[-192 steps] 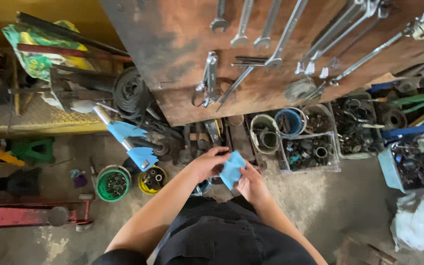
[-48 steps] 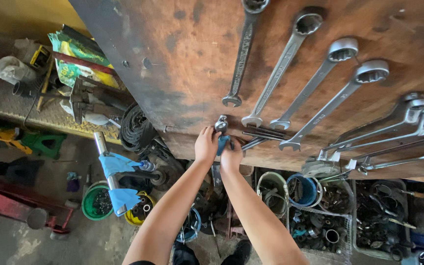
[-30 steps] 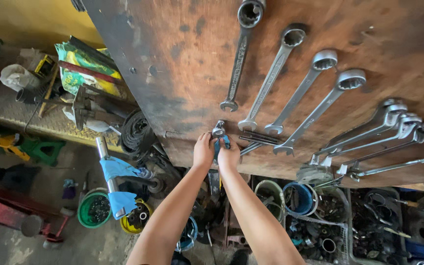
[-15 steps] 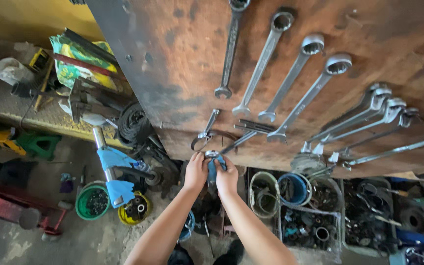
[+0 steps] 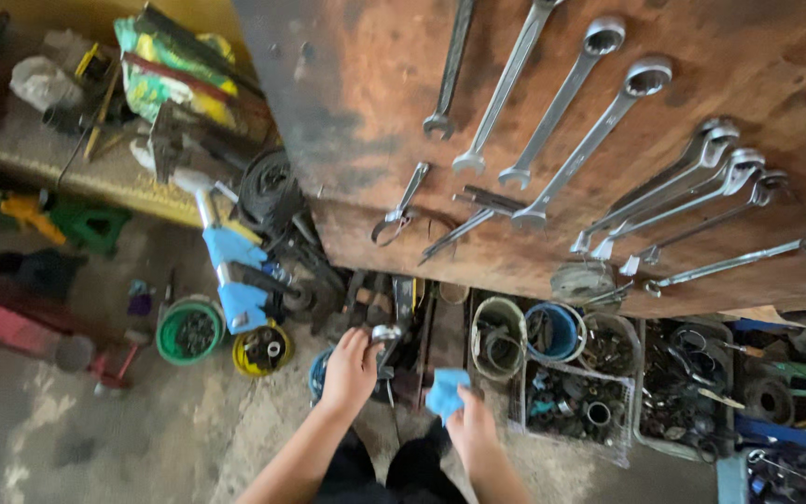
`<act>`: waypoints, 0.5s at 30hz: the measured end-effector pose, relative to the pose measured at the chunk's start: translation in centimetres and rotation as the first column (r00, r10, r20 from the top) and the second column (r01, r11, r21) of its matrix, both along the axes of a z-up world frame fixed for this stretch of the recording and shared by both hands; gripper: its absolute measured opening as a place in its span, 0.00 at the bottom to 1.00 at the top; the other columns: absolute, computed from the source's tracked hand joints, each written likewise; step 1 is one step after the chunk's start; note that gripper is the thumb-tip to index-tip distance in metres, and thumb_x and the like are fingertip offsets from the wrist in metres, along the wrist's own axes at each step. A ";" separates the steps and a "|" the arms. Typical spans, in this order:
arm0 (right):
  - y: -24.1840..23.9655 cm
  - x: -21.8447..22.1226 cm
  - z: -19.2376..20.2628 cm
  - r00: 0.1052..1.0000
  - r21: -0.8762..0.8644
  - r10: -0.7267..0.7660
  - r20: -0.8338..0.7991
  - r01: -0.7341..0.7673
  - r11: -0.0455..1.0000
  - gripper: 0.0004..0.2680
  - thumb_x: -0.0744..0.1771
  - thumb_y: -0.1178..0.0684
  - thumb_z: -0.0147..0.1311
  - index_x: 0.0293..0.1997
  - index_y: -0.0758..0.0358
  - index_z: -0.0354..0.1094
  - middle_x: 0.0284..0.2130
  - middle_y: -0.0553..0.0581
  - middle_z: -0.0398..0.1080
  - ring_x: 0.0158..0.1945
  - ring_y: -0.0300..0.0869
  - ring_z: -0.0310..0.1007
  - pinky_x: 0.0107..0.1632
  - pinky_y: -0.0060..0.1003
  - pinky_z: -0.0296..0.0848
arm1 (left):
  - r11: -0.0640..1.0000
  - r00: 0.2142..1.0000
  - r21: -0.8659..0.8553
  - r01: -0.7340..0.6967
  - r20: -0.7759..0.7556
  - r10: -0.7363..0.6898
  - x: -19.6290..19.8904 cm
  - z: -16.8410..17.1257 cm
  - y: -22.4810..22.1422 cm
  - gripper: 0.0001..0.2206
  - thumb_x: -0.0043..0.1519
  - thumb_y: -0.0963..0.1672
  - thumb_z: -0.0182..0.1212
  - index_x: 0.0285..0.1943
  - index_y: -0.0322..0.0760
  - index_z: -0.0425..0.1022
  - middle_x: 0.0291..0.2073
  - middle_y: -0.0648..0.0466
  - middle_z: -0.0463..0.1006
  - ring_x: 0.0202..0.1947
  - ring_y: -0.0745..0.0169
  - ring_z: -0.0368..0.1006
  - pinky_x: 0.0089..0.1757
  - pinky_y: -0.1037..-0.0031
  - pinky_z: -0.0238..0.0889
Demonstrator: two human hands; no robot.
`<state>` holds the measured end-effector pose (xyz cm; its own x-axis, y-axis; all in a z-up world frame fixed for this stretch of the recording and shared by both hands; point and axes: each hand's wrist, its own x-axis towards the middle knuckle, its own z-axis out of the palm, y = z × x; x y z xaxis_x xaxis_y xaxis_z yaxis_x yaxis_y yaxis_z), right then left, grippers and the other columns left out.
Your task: The person wipes down several mechanical tools, including wrenches and an adjustable wrench, using a blue cloth before hanging them back on a tool board.
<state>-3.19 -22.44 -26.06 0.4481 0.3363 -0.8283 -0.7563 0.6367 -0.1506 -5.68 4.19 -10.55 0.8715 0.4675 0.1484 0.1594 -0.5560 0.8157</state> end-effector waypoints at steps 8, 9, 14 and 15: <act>9.6 2.0 13.6 0.666 -0.449 0.437 0.604 -0.168 0.877 0.12 0.72 0.57 0.51 0.63 0.69 0.68 0.42 0.56 0.69 0.41 0.41 0.64 0.41 0.35 0.64 | 0.998 0.984 -0.006 0.068 0.164 -0.066 -3.3 10.5 -0.6 0.05 0.59 0.37 0.62 0.42 0.29 0.73 0.36 0.42 0.75 0.37 0.37 0.72 0.37 0.61 0.67; 10.2 1.8 14.8 0.512 -0.485 0.534 0.673 -0.240 0.841 0.12 0.73 0.58 0.54 0.65 0.73 0.70 0.38 0.56 0.65 0.37 0.40 0.57 0.38 0.35 0.58 | 0.997 0.980 -0.041 0.069 0.192 -0.060 -3.2 11.4 -0.5 0.05 0.59 0.36 0.62 0.42 0.29 0.73 0.35 0.43 0.75 0.36 0.38 0.73 0.36 0.63 0.67; 9.9 0.9 21.8 0.031 -0.602 0.607 0.794 -0.098 0.792 0.15 0.69 0.56 0.55 0.63 0.67 0.65 0.45 0.53 0.74 0.46 0.37 0.70 0.50 0.31 0.71 | 0.990 0.969 -0.126 0.069 0.246 -0.036 -3.0 14.1 -0.2 0.06 0.60 0.35 0.61 0.44 0.29 0.73 0.34 0.47 0.72 0.33 0.51 0.72 0.35 0.71 0.66; 9.9 0.9 23.2 -0.068 -0.652 0.650 0.757 -0.011 0.758 0.16 0.67 0.55 0.58 0.61 0.67 0.65 0.43 0.55 0.76 0.43 0.39 0.72 0.48 0.32 0.73 | 0.947 0.941 -0.286 0.147 0.336 -0.044 -2.7 14.2 -0.6 0.06 0.63 0.35 0.57 0.47 0.30 0.70 0.37 0.51 0.71 0.37 0.59 0.70 0.39 0.74 0.65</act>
